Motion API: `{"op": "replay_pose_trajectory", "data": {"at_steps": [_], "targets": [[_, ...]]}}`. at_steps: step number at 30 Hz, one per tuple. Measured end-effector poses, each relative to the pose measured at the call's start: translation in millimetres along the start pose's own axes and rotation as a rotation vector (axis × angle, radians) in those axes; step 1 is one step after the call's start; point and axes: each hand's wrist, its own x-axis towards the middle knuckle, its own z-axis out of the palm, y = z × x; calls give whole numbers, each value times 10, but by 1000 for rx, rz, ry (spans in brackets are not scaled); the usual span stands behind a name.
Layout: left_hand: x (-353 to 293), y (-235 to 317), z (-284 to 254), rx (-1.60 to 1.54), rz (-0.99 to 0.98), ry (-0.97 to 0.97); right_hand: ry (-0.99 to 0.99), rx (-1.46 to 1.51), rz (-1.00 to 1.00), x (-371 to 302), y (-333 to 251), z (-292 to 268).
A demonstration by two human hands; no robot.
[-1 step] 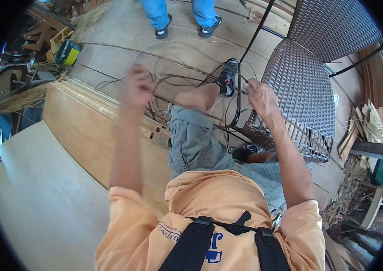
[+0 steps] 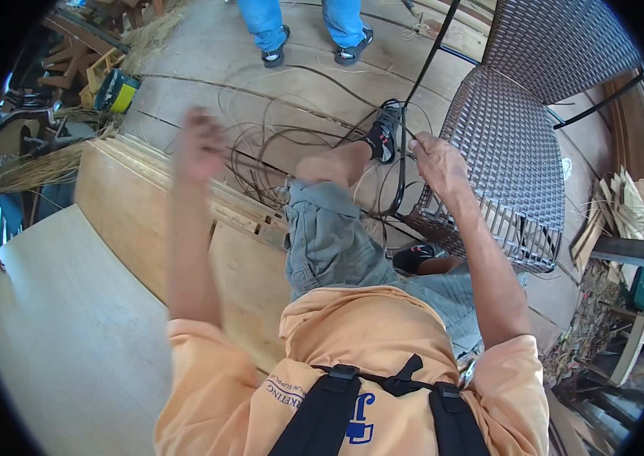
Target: The person weaves a wicker chair by wrapping strips around the metal frame and weaving rattan strips through the seat by hand.
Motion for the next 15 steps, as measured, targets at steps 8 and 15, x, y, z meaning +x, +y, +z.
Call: {"op": "replay_pose_trajectory", "data": {"at_steps": [8, 15], "targets": [[-1270, 4169, -2417, 664, 374, 627, 16, -70, -51, 21, 33, 73], [-1855, 3275, -2821, 2865, -86, 951, -18, -52, -68, 23, -87, -16]]}}
